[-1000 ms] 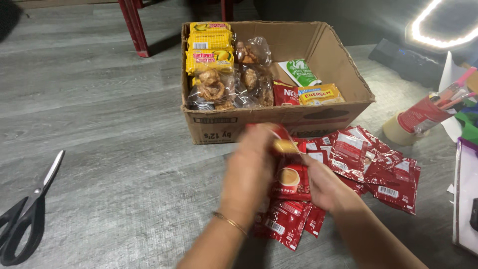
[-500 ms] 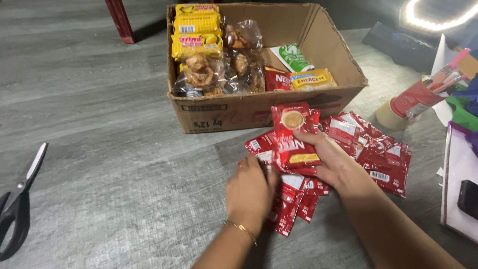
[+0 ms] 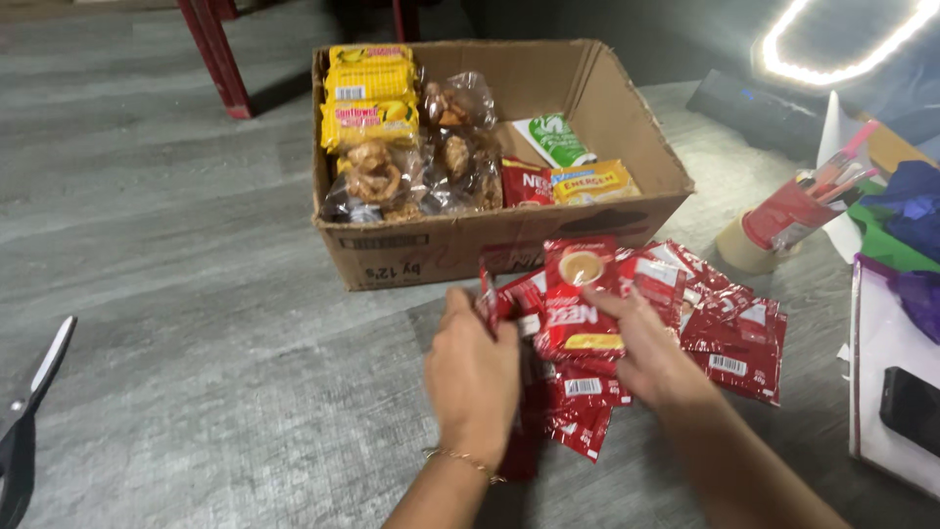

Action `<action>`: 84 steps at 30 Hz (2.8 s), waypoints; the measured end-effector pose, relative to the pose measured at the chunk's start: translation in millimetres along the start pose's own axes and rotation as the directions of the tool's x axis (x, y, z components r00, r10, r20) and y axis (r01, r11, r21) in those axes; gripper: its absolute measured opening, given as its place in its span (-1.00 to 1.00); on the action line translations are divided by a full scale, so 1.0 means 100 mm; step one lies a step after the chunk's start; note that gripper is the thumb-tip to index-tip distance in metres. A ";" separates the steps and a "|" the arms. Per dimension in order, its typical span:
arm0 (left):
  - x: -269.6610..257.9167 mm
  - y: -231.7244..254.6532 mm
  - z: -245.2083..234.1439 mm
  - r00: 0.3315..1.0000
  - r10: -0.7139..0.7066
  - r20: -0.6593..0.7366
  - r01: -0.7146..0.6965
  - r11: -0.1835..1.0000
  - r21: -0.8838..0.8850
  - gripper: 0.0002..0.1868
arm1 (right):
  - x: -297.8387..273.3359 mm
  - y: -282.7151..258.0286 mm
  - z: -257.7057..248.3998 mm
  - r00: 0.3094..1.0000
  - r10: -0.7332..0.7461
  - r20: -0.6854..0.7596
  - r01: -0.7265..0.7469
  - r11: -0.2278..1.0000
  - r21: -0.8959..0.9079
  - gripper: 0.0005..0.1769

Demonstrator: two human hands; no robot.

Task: The person uses scissors to cut open yellow and red snack packets on the floor, then places the opened packets into a cardboard box alongside other snacks. The person handles the packets one at a time, cutting and arranging them inside the box.

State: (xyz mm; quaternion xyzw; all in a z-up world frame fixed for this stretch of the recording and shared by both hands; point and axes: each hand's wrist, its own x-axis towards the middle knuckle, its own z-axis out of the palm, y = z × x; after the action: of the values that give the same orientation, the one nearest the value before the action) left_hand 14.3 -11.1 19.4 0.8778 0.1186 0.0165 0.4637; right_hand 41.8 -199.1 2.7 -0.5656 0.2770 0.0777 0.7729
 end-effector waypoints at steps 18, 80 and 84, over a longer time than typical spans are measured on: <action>0.15 0.19 0.40 0.926 0.372 -0.059 -0.376 0.924 -0.073 -0.49 | -0.03 0.18 0.32 0.999 -0.026 0.030 0.023 0.994 0.106 -0.48; 3.39 0.73 1.64 0.998 -0.026 0.054 0.028 0.999 -0.025 -0.33 | 2.96 -1.12 0.58 0.937 -0.161 0.309 0.348 0.488 -0.801 -0.25; 3.28 0.76 1.54 0.993 0.092 0.070 -0.101 0.986 0.131 -0.38 | 2.96 -1.08 0.53 0.888 -0.263 0.378 0.455 0.372 -0.809 -0.31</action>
State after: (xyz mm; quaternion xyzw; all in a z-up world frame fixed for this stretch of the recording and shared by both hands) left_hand 369.3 -103.6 -33.0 0.9119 0.0619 0.0028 0.4058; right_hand 353.2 -244.6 -49.4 -0.9176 -0.0073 0.0909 0.3869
